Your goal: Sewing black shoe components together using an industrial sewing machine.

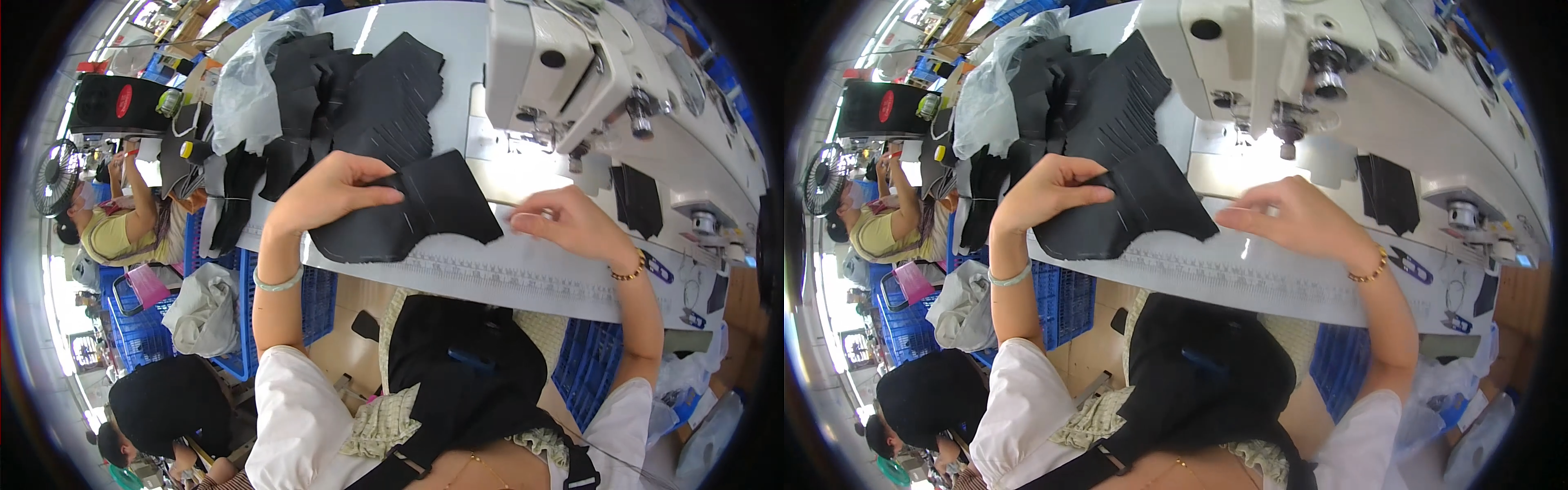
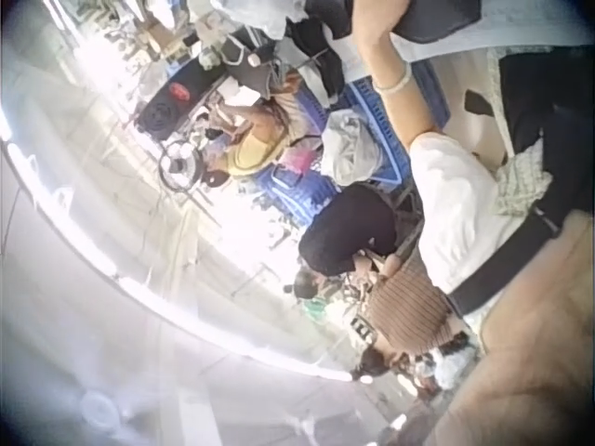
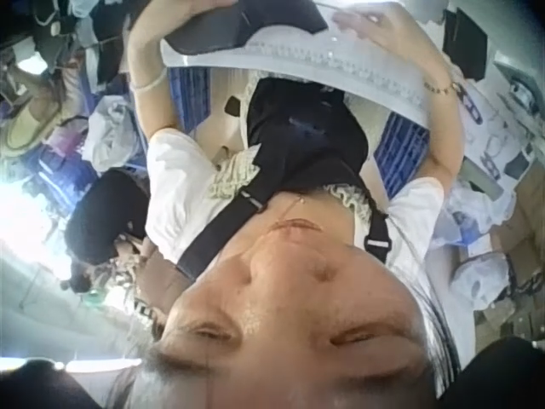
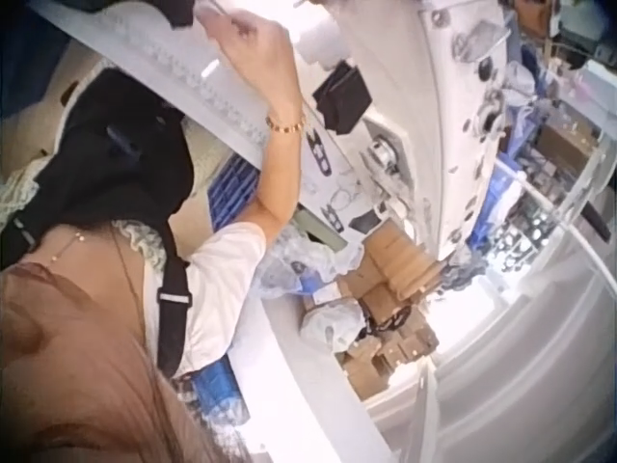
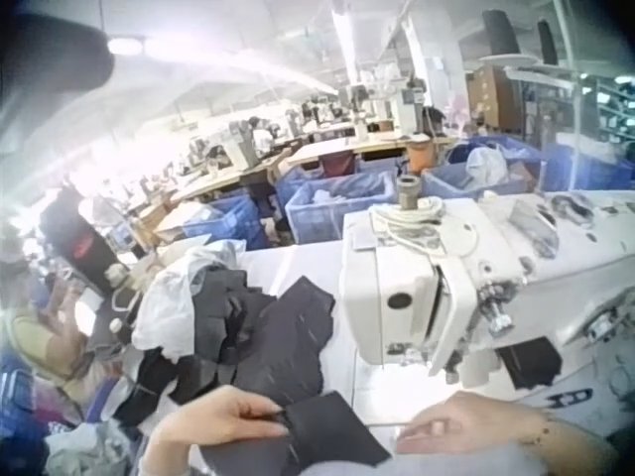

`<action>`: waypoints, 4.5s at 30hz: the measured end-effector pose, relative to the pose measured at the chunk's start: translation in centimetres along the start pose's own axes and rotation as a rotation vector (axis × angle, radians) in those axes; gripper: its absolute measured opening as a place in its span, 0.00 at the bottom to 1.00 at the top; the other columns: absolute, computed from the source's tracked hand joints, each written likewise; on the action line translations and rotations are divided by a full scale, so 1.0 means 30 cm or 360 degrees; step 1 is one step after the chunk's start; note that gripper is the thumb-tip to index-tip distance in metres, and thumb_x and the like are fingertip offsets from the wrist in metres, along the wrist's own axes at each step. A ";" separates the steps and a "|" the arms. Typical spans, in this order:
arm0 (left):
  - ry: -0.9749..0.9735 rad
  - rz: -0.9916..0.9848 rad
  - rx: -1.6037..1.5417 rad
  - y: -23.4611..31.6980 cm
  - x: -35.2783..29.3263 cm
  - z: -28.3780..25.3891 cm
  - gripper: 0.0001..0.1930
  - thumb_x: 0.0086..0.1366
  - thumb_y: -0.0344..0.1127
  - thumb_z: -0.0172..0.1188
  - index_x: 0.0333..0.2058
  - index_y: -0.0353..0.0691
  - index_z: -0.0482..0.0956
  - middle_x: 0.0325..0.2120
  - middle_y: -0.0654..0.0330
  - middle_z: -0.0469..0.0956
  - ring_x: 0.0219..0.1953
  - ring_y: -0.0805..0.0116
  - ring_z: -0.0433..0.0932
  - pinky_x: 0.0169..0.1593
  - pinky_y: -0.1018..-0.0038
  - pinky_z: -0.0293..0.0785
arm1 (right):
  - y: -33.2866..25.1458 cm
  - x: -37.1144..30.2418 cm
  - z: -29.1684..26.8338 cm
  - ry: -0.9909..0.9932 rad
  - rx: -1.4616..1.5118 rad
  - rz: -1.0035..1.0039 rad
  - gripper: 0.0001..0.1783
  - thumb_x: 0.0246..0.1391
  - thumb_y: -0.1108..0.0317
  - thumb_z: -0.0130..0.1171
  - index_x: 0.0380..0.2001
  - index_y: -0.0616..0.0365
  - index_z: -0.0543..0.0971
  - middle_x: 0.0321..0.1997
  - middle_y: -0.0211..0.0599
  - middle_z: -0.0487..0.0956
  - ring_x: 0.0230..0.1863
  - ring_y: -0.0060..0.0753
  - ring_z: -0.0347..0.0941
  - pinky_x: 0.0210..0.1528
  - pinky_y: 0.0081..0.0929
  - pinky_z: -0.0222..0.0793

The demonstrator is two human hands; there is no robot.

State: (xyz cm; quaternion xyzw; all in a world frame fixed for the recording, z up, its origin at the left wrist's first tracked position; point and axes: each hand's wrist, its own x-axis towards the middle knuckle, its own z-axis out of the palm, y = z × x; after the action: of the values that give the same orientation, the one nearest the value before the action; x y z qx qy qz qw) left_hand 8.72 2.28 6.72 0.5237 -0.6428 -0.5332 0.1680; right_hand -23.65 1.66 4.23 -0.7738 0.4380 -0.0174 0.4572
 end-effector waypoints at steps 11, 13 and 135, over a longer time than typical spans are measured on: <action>-0.0337 -0.0006 -0.0266 0.056 0.096 0.198 0.11 0.60 0.31 0.62 0.38 0.30 0.80 0.27 0.65 0.79 0.30 0.83 0.71 0.36 0.83 0.69 | 0.042 0.060 0.133 0.0186 0.1474 -0.0259 0.15 0.53 0.67 0.62 0.41 0.65 0.79 0.37 0.33 0.81 0.35 0.17 0.76 0.40 0.16 0.71; -0.0340 -0.0023 -0.0334 0.049 0.099 0.204 0.11 0.60 0.31 0.62 0.38 0.30 0.80 0.28 0.65 0.80 0.30 0.83 0.72 0.36 0.83 0.70 | 0.039 0.051 0.136 0.0164 0.1579 -0.0219 0.15 0.52 0.66 0.63 0.41 0.65 0.79 0.36 0.32 0.81 0.35 0.18 0.75 0.41 0.17 0.71; 0.0243 0.1424 0.1443 -0.044 0.268 0.361 0.30 0.42 0.29 0.60 0.48 0.29 0.71 0.45 0.45 0.69 0.51 0.49 0.69 0.58 0.57 0.66 | 0.076 -0.015 0.132 0.0996 -0.1223 -0.0356 0.15 0.38 0.73 0.57 0.35 0.60 0.75 0.35 0.35 0.71 0.43 0.38 0.61 0.36 0.34 0.56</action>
State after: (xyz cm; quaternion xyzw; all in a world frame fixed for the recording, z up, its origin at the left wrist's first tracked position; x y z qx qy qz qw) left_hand -2.18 1.10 -1.24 0.2604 -0.9471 -0.0479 0.1812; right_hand -23.75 4.26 0.46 -0.8860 0.4433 -0.1348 -0.0183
